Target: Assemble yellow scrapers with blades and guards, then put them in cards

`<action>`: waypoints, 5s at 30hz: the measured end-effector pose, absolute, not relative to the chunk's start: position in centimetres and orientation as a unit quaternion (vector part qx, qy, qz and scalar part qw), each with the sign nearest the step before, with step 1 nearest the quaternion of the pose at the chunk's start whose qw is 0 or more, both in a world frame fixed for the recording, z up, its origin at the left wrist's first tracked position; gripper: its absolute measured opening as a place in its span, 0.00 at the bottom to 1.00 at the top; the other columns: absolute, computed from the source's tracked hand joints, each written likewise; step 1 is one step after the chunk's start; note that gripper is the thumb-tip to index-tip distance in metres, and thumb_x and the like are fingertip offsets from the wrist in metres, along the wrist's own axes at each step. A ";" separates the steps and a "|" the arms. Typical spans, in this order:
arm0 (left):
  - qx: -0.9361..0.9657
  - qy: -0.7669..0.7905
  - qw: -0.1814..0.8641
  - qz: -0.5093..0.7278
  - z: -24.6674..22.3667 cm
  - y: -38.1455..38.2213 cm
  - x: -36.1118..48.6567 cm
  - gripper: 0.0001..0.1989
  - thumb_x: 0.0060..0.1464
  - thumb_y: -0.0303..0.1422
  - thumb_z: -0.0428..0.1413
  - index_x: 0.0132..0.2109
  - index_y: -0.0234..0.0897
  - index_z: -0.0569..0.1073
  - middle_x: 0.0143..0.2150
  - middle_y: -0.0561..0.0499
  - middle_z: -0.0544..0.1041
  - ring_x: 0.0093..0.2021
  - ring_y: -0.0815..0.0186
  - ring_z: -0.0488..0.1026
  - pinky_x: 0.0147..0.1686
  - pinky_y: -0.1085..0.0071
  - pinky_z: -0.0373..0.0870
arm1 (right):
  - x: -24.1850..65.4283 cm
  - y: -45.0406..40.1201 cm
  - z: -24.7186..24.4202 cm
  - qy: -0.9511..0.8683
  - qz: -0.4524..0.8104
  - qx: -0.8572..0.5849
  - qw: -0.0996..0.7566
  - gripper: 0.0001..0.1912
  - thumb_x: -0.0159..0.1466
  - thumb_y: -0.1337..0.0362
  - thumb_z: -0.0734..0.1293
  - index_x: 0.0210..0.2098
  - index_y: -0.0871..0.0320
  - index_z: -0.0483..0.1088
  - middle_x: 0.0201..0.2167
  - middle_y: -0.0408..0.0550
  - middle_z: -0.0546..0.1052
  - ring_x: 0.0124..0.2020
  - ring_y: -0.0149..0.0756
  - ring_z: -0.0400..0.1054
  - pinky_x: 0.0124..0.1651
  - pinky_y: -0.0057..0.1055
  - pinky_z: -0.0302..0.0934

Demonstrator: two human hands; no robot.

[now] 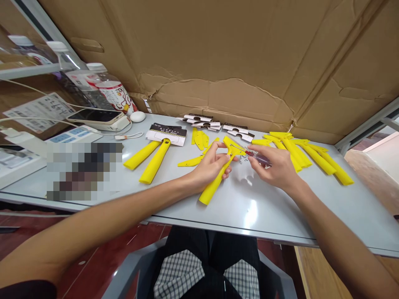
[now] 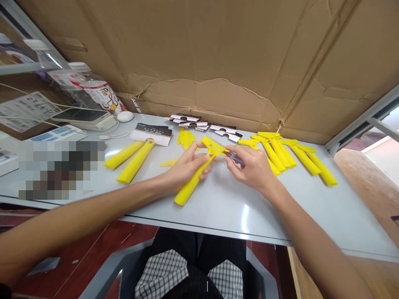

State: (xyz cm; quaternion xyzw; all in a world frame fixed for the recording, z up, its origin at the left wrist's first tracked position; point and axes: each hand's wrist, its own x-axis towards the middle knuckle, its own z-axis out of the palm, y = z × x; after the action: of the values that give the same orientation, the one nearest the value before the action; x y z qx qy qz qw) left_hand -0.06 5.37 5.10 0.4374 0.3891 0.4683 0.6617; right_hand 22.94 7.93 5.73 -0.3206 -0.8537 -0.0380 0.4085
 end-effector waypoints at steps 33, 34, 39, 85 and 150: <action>0.429 0.401 0.661 0.467 5.4 5.7 -0.1 0.12 0.71 0.26 0.55 0.50 0.46 0.59 0.44 0.48 0.82 0.25 0.72 0.68 0.25 0.71 0.62 | 23.2 8.1 5.8 -0.864 -0.015 -0.327 0.383 0.12 0.69 0.68 0.68 0.49 0.54 0.81 0.38 0.45 0.85 0.28 0.32 0.73 0.34 0.34 0.67; 0.428 0.401 0.661 0.467 5.4 5.7 -0.1 0.12 0.70 0.26 0.55 0.50 0.46 0.59 0.44 0.48 0.82 0.25 0.72 0.68 0.25 0.71 0.62 | 23.2 8.1 5.8 -0.863 -0.016 -0.328 0.384 0.12 0.69 0.68 0.68 0.49 0.54 0.81 0.38 0.44 0.85 0.28 0.32 0.73 0.34 0.34 0.67; 0.435 0.396 0.659 0.469 5.3 5.7 -0.1 0.12 0.70 0.27 0.55 0.50 0.46 0.59 0.45 0.48 0.82 0.25 0.72 0.68 0.25 0.70 0.63 | 23.2 8.1 5.8 -0.863 -0.016 -0.330 0.382 0.12 0.70 0.67 0.67 0.49 0.54 0.81 0.38 0.44 0.85 0.28 0.33 0.72 0.34 0.34 0.67; 0.464 0.438 0.641 0.427 4.6 5.8 0.0 0.09 0.72 0.26 0.52 0.50 0.45 0.60 0.45 0.47 0.82 0.24 0.74 0.67 0.24 0.71 0.62 | 23.2 8.5 6.6 -0.843 -0.074 -0.274 0.458 0.04 0.74 0.66 0.70 0.40 0.53 0.74 0.32 0.44 0.79 0.28 0.33 0.69 0.31 0.32 0.67; 0.437 0.441 0.642 0.449 5.0 5.9 0.0 0.08 0.72 0.27 0.53 0.50 0.45 0.60 0.45 0.46 0.83 0.25 0.73 0.67 0.25 0.70 0.63 | 22.9 8.2 6.0 -0.814 -0.056 -0.354 0.456 0.08 0.73 0.58 0.70 0.39 0.54 0.77 0.26 0.43 0.82 0.22 0.32 0.71 0.28 0.32 0.64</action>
State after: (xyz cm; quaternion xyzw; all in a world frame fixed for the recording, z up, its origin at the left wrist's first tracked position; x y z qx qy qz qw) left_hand 0.00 5.85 5.01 0.4372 0.4412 0.4494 0.6420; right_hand 22.86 8.24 6.00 -0.3544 -0.8144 -0.0558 0.4562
